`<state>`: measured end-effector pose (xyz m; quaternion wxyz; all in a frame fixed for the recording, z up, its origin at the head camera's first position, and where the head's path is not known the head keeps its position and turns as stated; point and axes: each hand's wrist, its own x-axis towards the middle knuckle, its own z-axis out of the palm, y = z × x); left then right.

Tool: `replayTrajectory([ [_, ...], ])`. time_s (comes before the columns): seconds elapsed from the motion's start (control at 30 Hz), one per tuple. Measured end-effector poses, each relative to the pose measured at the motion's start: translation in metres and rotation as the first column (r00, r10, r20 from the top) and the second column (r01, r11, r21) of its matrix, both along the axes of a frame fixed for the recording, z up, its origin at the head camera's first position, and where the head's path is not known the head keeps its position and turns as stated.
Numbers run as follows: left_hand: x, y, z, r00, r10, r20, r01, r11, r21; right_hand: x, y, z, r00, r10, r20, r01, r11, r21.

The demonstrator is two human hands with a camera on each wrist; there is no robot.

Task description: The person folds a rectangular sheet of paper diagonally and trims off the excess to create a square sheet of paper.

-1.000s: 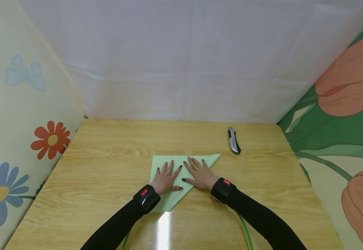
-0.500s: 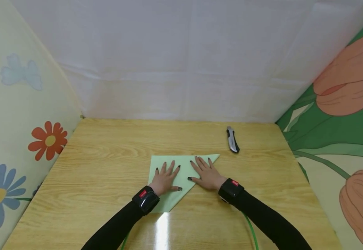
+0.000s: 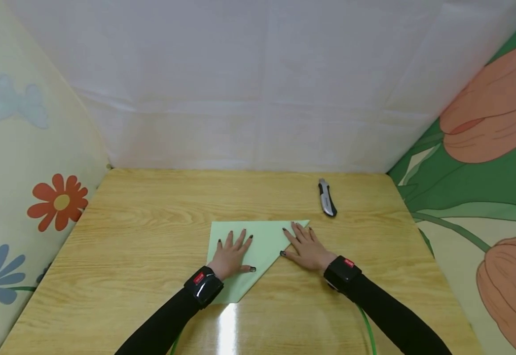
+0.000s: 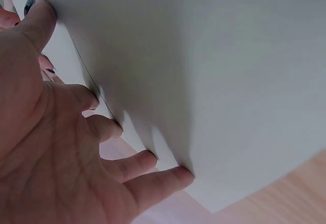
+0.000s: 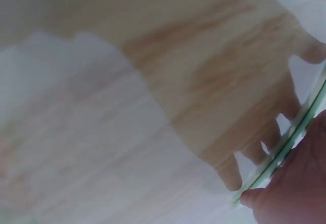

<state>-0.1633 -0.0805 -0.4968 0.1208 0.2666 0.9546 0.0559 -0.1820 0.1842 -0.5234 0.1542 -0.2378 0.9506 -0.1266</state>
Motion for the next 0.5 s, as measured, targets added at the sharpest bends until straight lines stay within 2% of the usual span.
replayTrajectory([
  [0.23,0.0009,-0.0001,-0.0033,1.0,0.001,0.012,-0.001,1.0,0.015,0.0038,0.0047,-0.0035,1.0,-0.012,-0.025,0.011,1.0,-0.015],
  [0.5,-0.0009,-0.0003,-0.0019,1.0,-0.005,0.018,0.004,0.998,0.056,-0.0006,0.0061,-0.0063,0.998,-0.001,-0.06,0.003,1.0,0.028],
])
